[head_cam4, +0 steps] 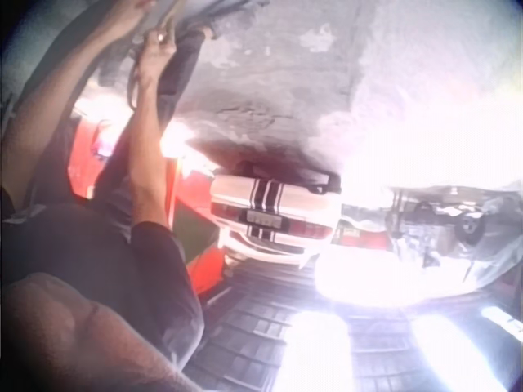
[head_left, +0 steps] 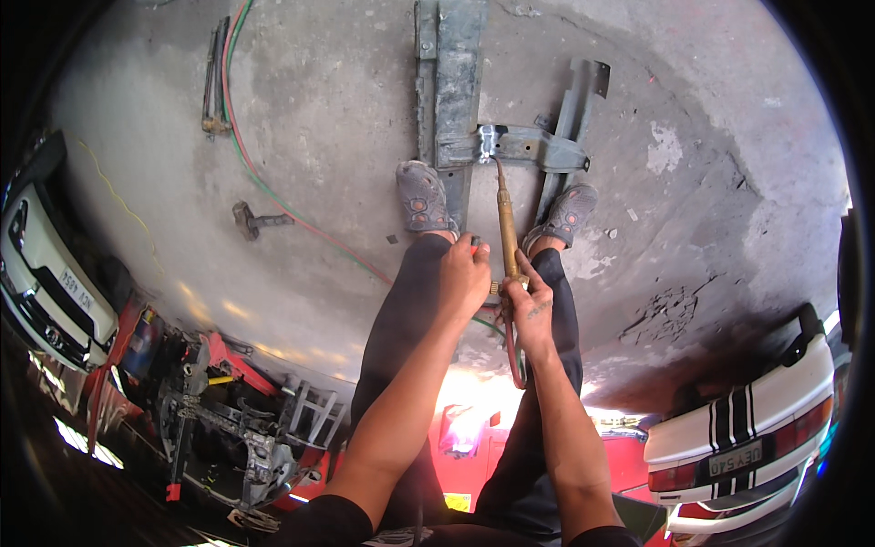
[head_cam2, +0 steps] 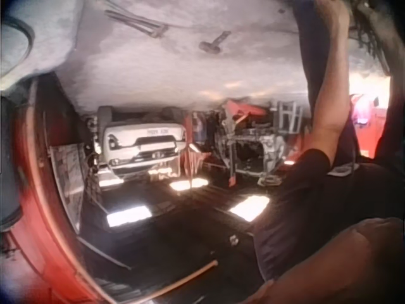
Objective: The person uses a welding torch to join two metal pieces clamped on the floor. The welder repeatedly applies the torch to the joint, creating bright sparks and molten metal, then pauses to reposition the torch and continue welding along the seam.
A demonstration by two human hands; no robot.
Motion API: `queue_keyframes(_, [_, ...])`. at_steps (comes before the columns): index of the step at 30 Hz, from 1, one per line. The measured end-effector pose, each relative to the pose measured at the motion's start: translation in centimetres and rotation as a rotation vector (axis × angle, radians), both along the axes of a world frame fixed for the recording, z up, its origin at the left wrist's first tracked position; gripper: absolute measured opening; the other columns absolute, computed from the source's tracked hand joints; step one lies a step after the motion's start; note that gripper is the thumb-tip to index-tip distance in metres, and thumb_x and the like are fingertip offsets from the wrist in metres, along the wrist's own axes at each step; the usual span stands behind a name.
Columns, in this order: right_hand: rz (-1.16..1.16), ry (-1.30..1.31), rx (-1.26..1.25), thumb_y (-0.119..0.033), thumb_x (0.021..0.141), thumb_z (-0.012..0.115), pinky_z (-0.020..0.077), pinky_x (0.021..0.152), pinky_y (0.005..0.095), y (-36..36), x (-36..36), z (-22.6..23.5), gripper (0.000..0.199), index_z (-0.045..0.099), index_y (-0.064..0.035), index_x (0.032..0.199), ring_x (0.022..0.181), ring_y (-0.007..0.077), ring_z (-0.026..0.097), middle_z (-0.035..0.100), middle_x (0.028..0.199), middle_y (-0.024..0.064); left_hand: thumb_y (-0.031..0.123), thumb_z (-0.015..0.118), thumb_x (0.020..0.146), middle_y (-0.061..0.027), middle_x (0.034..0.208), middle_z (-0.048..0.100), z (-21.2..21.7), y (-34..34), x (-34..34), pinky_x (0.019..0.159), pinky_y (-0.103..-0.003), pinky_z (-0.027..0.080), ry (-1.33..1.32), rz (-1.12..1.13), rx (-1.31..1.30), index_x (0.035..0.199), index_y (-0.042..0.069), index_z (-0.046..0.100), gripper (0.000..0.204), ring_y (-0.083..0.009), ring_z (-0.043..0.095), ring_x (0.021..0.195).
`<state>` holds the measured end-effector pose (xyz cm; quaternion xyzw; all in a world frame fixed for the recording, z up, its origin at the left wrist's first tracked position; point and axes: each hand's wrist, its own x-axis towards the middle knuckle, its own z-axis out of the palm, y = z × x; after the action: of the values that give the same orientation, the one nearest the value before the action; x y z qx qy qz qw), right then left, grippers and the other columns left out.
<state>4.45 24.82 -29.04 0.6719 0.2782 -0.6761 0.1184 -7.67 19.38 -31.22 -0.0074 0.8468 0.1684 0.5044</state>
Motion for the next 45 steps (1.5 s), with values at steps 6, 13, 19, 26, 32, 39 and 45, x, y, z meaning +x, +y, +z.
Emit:
queue_keyframes(6, [0.022, 0.003, 0.025, -0.009, 0.094, 0.059, 0.0494, 0.048, 0.0276, 0.0, 0.2, -0.2, 0.063, 0.045, 0.0049, 0.154, 0.053, 0.0120, 0.057, 0.064, 0.076, 0.0057, 0.022, 0.063, 0.099, -0.0321, 0.123, 0.066, 0.3, 1.2, -2.0, 0.103, -0.049, 0.047, -0.154, -0.022, -0.063, 0.131, -0.009, 0.060, 0.044, -0.0463, 0.061, 0.122])
queue_keyframes(13, [0.011, 0.004, 0.029, -0.010, 0.094, 0.059, 0.0507, 0.048, 0.0277, -0.3, -0.2, -0.4, 0.063, 0.045, 0.0044, 0.154, 0.053, 0.0118, 0.056, 0.063, 0.076, 0.0058, 0.016, 0.063, 0.099, -0.0323, 0.103, 0.069, -1.5, -0.7, -1.3, 0.090, -0.054, 0.049, -0.038, 0.029, 0.021, 0.119, -0.008, 0.064, 0.031, -0.0500, 0.065, 0.103])
queue_keyframes(19, [0.021, 0.023, 0.040, -0.010, 0.094, 0.059, 0.0510, 0.048, 0.0277, -0.4, -0.3, -0.8, 0.063, 0.045, 0.0063, 0.153, 0.052, 0.0118, 0.057, 0.063, 0.076, 0.0059, 0.017, 0.062, 0.099, -0.0318, 0.103, 0.069, -0.9, -0.1, -2.0, 0.088, -0.053, 0.050, -0.009, 0.034, 0.002, 0.120, -0.008, 0.063, 0.033, -0.0495, 0.066, 0.102])
queue_keyframes(26, [0.028, 0.060, 0.051, -0.010, 0.094, 0.059, 0.0508, 0.047, 0.0280, -0.5, 0.6, -1.3, 0.064, 0.044, 0.0060, 0.153, 0.051, 0.0132, 0.058, 0.063, 0.075, 0.0061, 0.017, 0.062, 0.099, -0.0303, 0.097, 0.070, -1.0, -0.6, -0.3, 0.083, -0.053, 0.050, 0.033, 0.229, 0.073, 0.114, -0.007, 0.064, 0.028, -0.0487, 0.067, 0.095])
queue_keyframes(32, [0.040, 0.043, -0.018, -0.009, 0.094, 0.059, 0.0506, 0.045, 0.0286, 1.4, 0.5, -0.9, 0.063, 0.044, 0.0033, 0.154, 0.049, 0.0140, 0.058, 0.063, 0.077, 0.0061, 0.015, 0.061, 0.099, -0.0249, 0.088, 0.072, -0.6, 0.9, -0.2, 0.079, -0.050, 0.052, 0.032, 0.318, 0.089, 0.110, -0.007, 0.064, 0.025, -0.0436, 0.070, 0.087])
queue_keyframes(39, [0.062, 0.112, -0.010, -0.008, 0.093, 0.060, 0.0511, 0.046, 0.0301, 2.7, 1.4, -1.3, 0.064, 0.045, 0.0027, 0.154, 0.049, 0.0147, 0.059, 0.064, 0.075, 0.0067, 0.015, 0.060, 0.101, -0.0127, 0.083, 0.072, -0.9, 0.4, 0.0, 0.068, -0.038, 0.052, 0.121, 0.306, 0.101, 0.106, -0.005, 0.065, 0.021, -0.0230, 0.066, 0.072])
queue_keyframes(45, [0.076, 0.092, -0.037, -0.007, 0.092, 0.060, 0.0511, 0.045, 0.0312, 3.9, 1.9, -1.7, 0.064, 0.046, 0.0017, 0.154, 0.050, 0.0158, 0.060, 0.065, 0.077, 0.0085, 0.015, 0.060, 0.101, -0.0196, 0.086, 0.073, 2.3, -0.4, 1.9, 0.079, -0.045, 0.052, 0.123, 0.319, 0.123, 0.104, -0.004, 0.064, 0.020, -0.0357, 0.072, 0.084])
